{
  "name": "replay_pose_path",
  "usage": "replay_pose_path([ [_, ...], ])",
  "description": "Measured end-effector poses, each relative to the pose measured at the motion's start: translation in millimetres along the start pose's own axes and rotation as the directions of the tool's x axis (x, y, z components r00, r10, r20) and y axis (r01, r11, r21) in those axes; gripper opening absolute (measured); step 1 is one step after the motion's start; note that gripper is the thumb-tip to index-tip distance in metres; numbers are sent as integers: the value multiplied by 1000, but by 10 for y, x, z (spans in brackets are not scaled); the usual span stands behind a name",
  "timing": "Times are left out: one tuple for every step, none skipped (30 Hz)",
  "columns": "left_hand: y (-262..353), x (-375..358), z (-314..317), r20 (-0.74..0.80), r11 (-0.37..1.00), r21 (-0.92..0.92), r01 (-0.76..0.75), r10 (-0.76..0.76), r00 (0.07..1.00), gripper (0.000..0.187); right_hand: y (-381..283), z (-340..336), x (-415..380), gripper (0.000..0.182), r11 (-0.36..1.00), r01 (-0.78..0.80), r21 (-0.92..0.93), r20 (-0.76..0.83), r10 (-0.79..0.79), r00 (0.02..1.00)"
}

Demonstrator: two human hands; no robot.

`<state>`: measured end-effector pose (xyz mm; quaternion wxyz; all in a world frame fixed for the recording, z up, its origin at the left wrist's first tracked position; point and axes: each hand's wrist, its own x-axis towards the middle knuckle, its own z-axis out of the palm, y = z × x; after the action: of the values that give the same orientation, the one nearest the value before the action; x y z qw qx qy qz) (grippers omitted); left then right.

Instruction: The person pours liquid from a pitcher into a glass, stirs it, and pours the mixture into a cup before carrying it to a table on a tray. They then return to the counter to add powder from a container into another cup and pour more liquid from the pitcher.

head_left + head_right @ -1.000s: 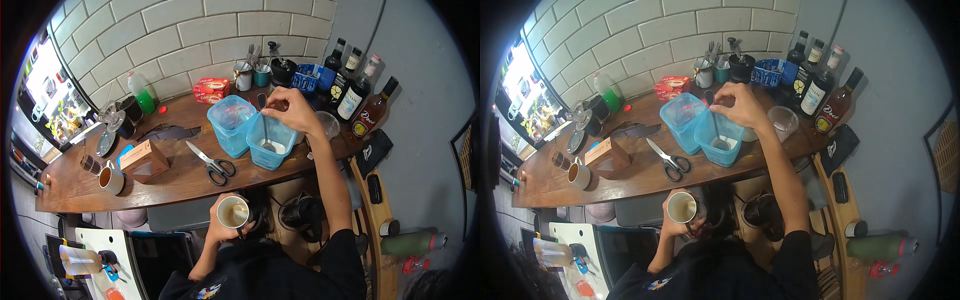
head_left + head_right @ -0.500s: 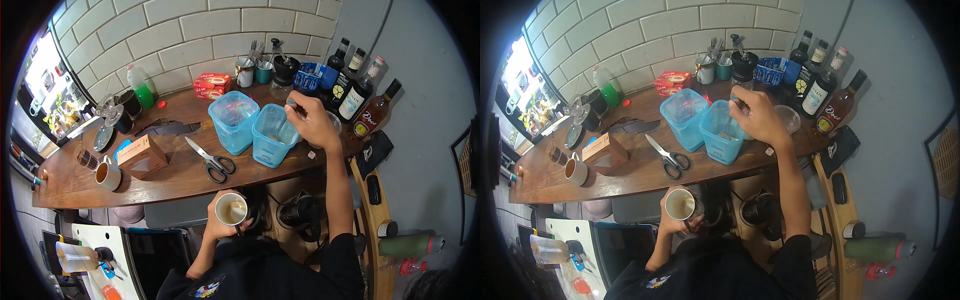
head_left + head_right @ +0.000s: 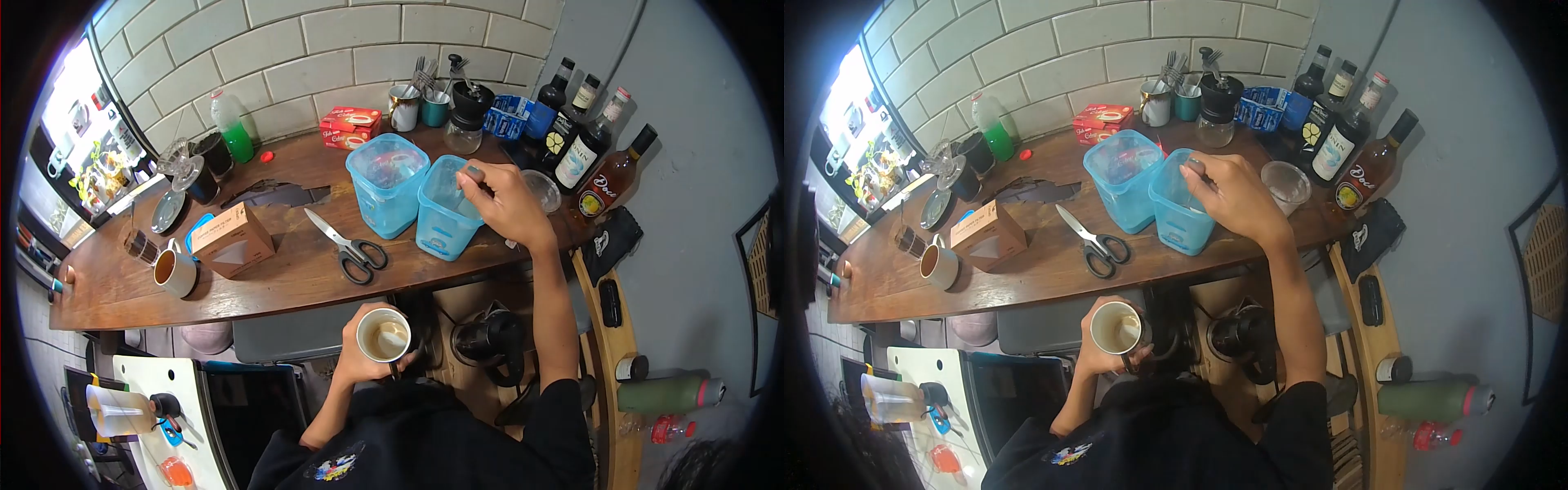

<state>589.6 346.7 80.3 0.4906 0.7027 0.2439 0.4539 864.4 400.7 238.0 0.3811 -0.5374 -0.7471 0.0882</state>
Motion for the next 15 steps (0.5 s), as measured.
replay_pose_path([
  [9,-5,-7,4,1000,-10,14,-14,1000,67,14,2,-10,17,1000,30,4,-20,-30,999],
  [13,-10,-14,8,999,-20,29,-29,1000,67,24,-1,-22,18,998,59,7,-40,-59,997],
  [8,-14,-20,6,999,-21,30,-30,1000,67,13,-21,-33,18,998,60,8,-38,-59,998],
  [-2,-17,-24,6,1000,-9,16,-16,1000,67,-12,-55,-44,18,998,56,41,-83,-52,995],
  [-9,-20,-25,8,1000,1,2,-2,1000,67,-18,-83,-57,18,996,53,73,-129,-43,991],
  [-6,-21,-24,8,1000,0,3,-3,1000,67,58,-73,-62,16,993,100,64,-225,-84,971],
  [1,-18,-22,5,1000,-11,9,-9,1000,67,87,-103,-72,16,993,99,63,-224,-83,971],
  [6,-16,-17,2,1000,-22,15,-15,1000,67,113,-136,-84,17,994,64,94,-272,-37,962],
  [7,-15,-8,0,1000,-25,16,-16,1000,67,131,-159,-95,18,991,31,127,-316,11,949],
  [8,-13,3,-3,999,-41,21,-21,1000,65,135,-173,-100,20,992,7,126,-334,35,942],
  [7,-12,10,-6,998,-56,25,-25,1000,65,152,-173,-111,20,992,7,125,-331,35,943],
  [7,-10,14,-8,998,-58,26,-26,1000,65,176,-166,-125,20,992,-12,126,-334,54,941],
  [6,-7,17,-7,998,-58,23,-23,1000,64,191,-156,-135,20,991,-30,127,-337,71,939],
  [6,-3,20,-7,998,-57,20,-20,1000,63,192,-147,-142,20,992,-30,126,-334,70,940],
  [6,2,19,-9,998,-58,20,-21,1000,63,189,-137,-149,20,987,-69,147,-331,115,937],
])
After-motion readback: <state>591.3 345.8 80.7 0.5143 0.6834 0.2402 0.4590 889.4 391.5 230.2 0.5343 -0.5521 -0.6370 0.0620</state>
